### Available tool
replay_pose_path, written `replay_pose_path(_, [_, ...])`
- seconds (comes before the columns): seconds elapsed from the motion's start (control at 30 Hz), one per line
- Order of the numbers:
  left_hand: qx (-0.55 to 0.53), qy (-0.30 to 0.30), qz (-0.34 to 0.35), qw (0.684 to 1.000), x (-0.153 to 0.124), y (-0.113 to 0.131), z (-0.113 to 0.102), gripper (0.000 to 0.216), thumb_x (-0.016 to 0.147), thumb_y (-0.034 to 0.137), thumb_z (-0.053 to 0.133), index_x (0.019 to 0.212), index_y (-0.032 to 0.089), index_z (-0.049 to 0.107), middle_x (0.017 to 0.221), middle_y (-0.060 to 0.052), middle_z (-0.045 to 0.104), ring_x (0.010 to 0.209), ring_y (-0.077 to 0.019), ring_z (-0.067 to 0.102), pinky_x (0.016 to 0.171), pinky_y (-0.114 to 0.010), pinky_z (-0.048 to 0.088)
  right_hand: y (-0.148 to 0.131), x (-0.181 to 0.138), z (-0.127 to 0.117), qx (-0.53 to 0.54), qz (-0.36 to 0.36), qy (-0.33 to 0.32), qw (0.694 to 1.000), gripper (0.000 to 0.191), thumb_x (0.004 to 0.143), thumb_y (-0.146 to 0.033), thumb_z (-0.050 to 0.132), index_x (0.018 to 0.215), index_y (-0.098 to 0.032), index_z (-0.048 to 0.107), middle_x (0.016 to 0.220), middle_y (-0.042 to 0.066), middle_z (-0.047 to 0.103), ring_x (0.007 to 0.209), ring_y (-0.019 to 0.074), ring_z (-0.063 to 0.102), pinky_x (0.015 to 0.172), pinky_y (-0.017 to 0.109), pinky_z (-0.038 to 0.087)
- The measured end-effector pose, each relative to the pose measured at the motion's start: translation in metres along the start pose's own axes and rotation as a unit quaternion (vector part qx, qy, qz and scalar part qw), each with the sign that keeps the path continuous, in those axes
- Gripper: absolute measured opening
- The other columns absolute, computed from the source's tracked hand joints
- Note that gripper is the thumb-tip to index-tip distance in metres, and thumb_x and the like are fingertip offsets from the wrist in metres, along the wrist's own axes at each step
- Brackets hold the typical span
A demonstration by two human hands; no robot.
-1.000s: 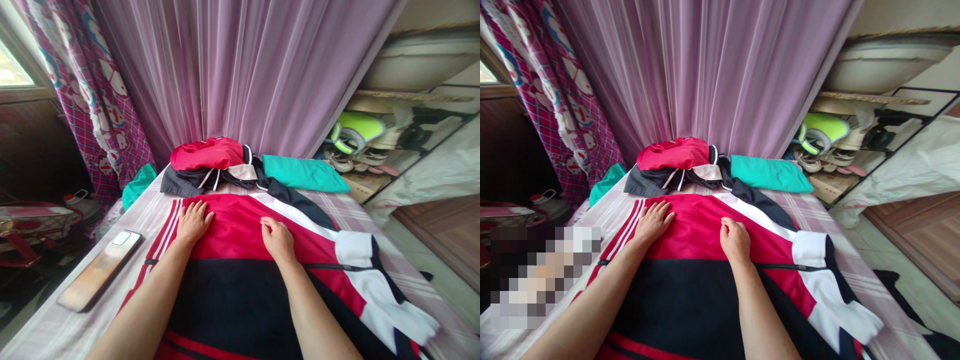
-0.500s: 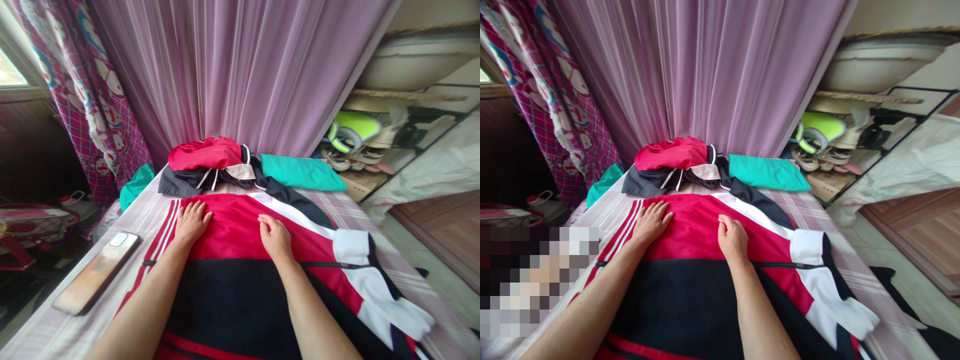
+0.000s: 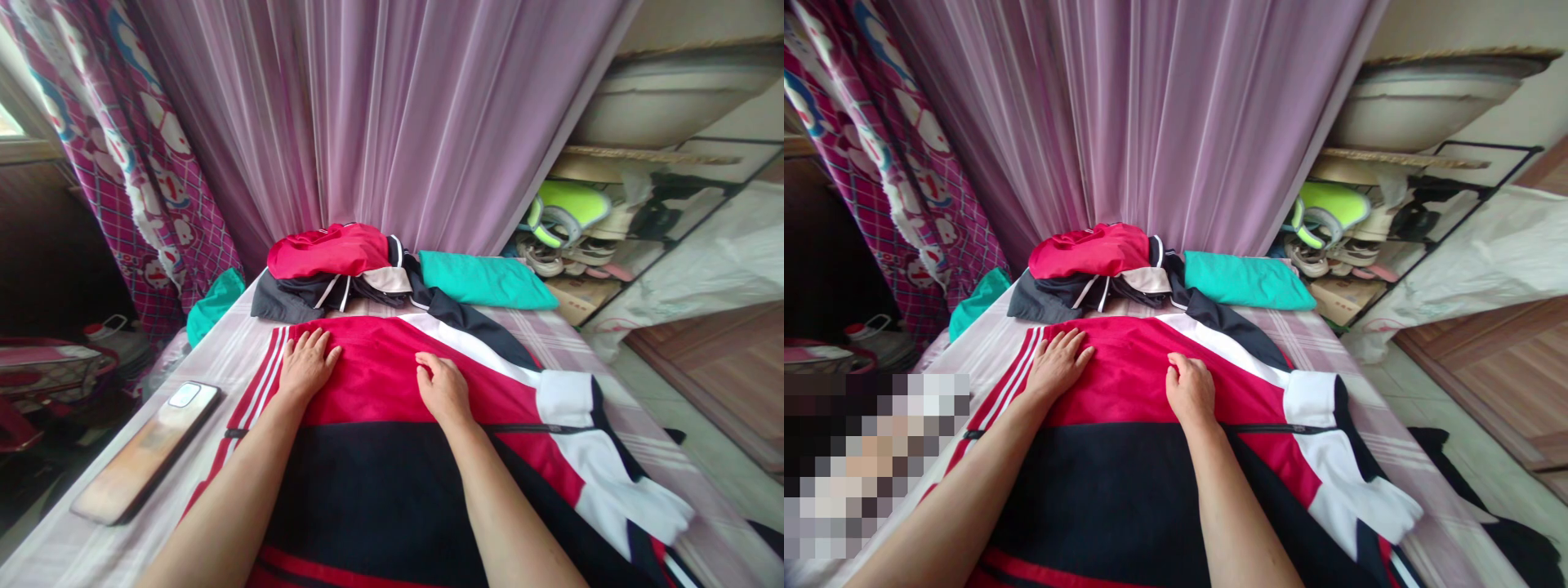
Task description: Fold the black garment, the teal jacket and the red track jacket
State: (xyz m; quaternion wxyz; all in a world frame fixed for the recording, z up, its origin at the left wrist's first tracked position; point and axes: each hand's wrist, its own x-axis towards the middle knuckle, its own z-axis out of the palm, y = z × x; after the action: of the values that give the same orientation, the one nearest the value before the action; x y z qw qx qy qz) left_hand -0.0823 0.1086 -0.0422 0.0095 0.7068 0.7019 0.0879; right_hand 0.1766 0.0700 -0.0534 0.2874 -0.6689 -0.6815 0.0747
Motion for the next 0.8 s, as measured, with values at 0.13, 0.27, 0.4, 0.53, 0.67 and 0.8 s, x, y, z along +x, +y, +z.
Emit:
replay_pose_path(0.13, [-0.001,0.004,0.0,1.0,0.0,0.0,-0.001,0.055,0.097,0.051,0.036,0.144,0.025,0.05,0.153,-0.008,0.047,0.144,-0.0308,0.037,0.119,-0.054,0.022,0.001,0.0,0.0,-0.001,-0.001,0.001,1.0,0.031,0.087,-0.015,0.052,0.11,-0.024,0.072,0.109,0.003,0.076,0.101,0.0202,0.065,0.093,0.031,0.05])
replay_pose_path(0.27, [0.0,-0.001,-0.001,1.0,-0.001,0.001,-0.002,0.055,0.098,0.051,0.035,0.144,0.025,0.05,0.154,-0.008,0.046,0.144,-0.0307,0.037,0.119,-0.054,0.022,0.004,0.001,0.002,0.005,-0.004,0.002,1.0,0.031,0.086,-0.016,0.053,0.109,-0.024,0.072,0.109,0.003,0.075,0.101,0.0195,0.065,0.093,0.03,0.05])
replay_pose_path(0.4, [0.0,-0.006,0.0,1.0,0.0,0.001,-0.004,0.056,0.097,0.052,0.035,0.144,0.025,0.05,0.154,-0.007,0.046,0.144,-0.0311,0.037,0.119,-0.054,0.023,0.01,0.002,0.005,0.013,-0.013,-0.007,1.0,0.031,0.087,-0.018,0.052,0.111,-0.024,0.071,0.112,0.004,0.075,0.101,0.0203,0.066,0.093,0.031,0.05])
replay_pose_path(0.53, [0.003,-0.008,-0.001,1.0,0.0,0.001,-0.003,0.055,0.098,0.052,0.034,0.144,0.026,0.049,0.154,-0.007,0.046,0.144,-0.0307,0.037,0.119,-0.054,0.023,0.013,0.002,0.007,0.02,-0.014,-0.005,1.0,0.03,0.088,-0.019,0.052,0.111,-0.024,0.071,0.112,0.003,0.075,0.101,0.0194,0.066,0.092,0.03,0.051])
replay_pose_path(0.67, [0.007,-0.006,0.001,1.0,0.001,0.0,-0.002,0.055,0.098,0.051,0.034,0.144,0.025,0.05,0.154,-0.007,0.046,0.143,-0.0307,0.038,0.119,-0.053,0.024,0.014,0.003,0.008,0.025,-0.009,0.0,1.0,0.03,0.087,-0.018,0.054,0.11,-0.025,0.071,0.11,0.003,0.076,0.1,0.0191,0.066,0.092,0.03,0.051])
replay_pose_path(0.8, [0.005,0.0,0.003,1.0,0.001,0.0,-0.001,0.055,0.098,0.051,0.035,0.144,0.025,0.05,0.154,-0.008,0.046,0.143,-0.031,0.038,0.119,-0.054,0.024,0.014,0.003,0.009,0.027,-0.014,0.003,1.0,0.03,0.086,-0.018,0.054,0.11,-0.025,0.071,0.109,0.003,0.076,0.1,0.0198,0.066,0.093,0.032,0.051])
